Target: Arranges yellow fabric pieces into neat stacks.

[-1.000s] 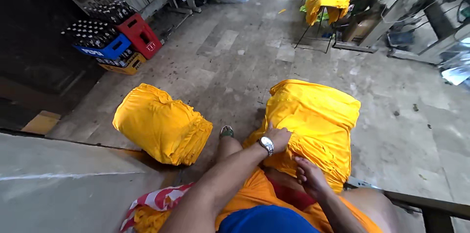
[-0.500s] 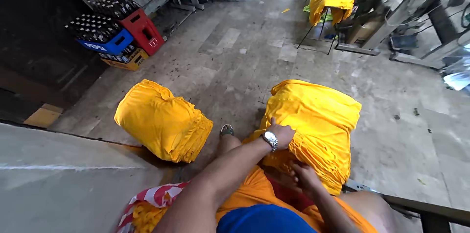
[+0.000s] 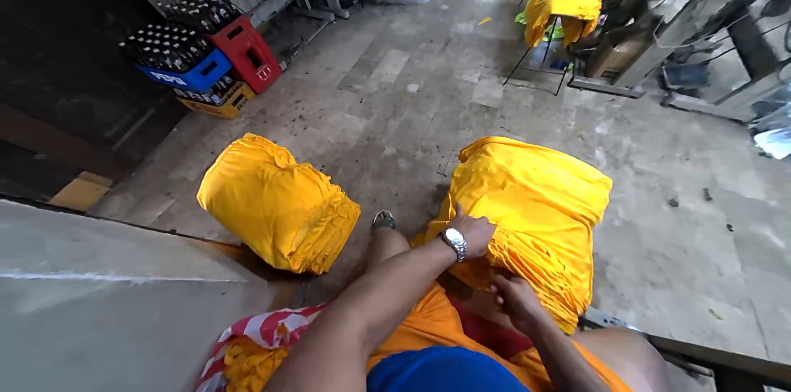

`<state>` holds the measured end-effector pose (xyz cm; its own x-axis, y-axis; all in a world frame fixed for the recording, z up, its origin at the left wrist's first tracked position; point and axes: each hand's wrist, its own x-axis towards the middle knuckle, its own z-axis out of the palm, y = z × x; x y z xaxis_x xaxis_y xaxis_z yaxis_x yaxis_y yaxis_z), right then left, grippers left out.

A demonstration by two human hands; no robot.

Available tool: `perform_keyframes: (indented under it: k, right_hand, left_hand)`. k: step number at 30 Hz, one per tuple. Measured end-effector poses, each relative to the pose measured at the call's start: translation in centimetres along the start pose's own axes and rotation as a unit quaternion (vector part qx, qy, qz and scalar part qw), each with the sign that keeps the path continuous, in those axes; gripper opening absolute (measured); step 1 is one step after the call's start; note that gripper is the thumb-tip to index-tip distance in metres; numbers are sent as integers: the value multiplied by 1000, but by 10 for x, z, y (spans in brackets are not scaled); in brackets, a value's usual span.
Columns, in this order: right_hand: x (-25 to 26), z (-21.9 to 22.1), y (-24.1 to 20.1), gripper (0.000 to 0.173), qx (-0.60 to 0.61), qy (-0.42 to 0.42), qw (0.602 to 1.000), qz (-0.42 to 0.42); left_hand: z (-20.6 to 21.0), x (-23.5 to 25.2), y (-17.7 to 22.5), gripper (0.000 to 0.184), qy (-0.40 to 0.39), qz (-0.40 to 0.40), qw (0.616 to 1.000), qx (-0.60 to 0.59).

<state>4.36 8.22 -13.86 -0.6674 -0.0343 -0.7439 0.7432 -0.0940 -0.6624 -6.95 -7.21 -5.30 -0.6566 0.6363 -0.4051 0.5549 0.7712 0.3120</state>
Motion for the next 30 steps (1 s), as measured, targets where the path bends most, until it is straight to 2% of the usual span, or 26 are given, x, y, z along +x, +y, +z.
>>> perform_keyframes:
  k: [1,3,4,6,7,9,11,12,13,14,15,16,17,18,19,20,21,23,25,26,28,29,30]
  right_hand:
    - [16,12,7,27,-10,-15,1000,22]
    - [25,37,11,25,43,-117,991,56]
    - [17,44,2,35,108,-172,977,63]
    - [-4,37,-23,50,295,-222,927,61]
    - [-11,26,-34,53,361,-233,900,66]
    - [-22,13,-41,50,400,-204,890,84]
    - [-29,13,-49,40,307,-149,939,48]
    - [-34,13,-53,28,183,-123,975,-13]
    - [-39,12,-60,20,26,-85,991,-96]
    - [-43,10,-64,21,-134,-31,972,-192]
    - [-42,8,-66,24,-270,29,919,-286]
    - [-36,8,-67,31,-376,80,850,-361]
    - [-27,11,-68,52,-455,97,797,-386]
    - [-14,15,-68,77,-515,92,769,-369]
    - [2,17,-68,88,-561,83,756,-327]
    - [17,15,-70,82,-578,82,756,-298]
    - [27,11,-76,67,-574,78,766,-279]
    - [29,5,-95,48,-552,72,787,-268]
    - [17,6,-108,44,-538,80,790,-285]
    - [8,9,-113,44,-538,83,783,-300]
    - [-13,7,-119,42,-533,91,763,-354]
    - [-23,0,-116,41,-529,98,749,-387]
    - [-33,-8,-110,41,-521,105,737,-418]
  left_hand:
    - [-5,3,2,43,-11,1,1000,12]
    - [-9,4,2,43,-37,2,999,31]
    - [-9,0,-2,42,-43,8,998,34]
    - [0,-7,-18,48,-59,17,998,16]
    - [5,-8,-23,57,-71,9,997,-7]
    - [25,-6,-23,71,-77,-5,996,-41]
    - [38,2,-26,58,-22,-24,997,-65]
    - [40,2,-27,50,-2,-31,997,-72]
    - [38,0,-30,45,4,-29,997,-74]
    - [36,-2,-32,42,6,-21,997,-70]
    - [35,-3,-33,42,9,-12,998,-65]
    - [32,-3,-34,42,12,-7,998,-58]
    - [29,-4,-32,42,13,-5,998,-53]
    - [25,-5,-28,39,15,-6,999,-46]
    - [21,-7,-25,37,18,-9,999,-34]
    - [21,-11,-23,37,35,-16,999,-28]
    - [22,-19,-22,34,69,-26,997,-36]
    - [31,-37,-11,26,137,-42,985,-99]
    - [50,-40,8,32,72,-31,970,-232]
    - [64,-32,15,33,30,-38,941,-335]
    - [80,-12,20,31,-12,-127,866,-484]
    - [76,-7,18,32,-34,-184,858,-479]
    - [64,-13,16,37,-66,-226,876,-421]
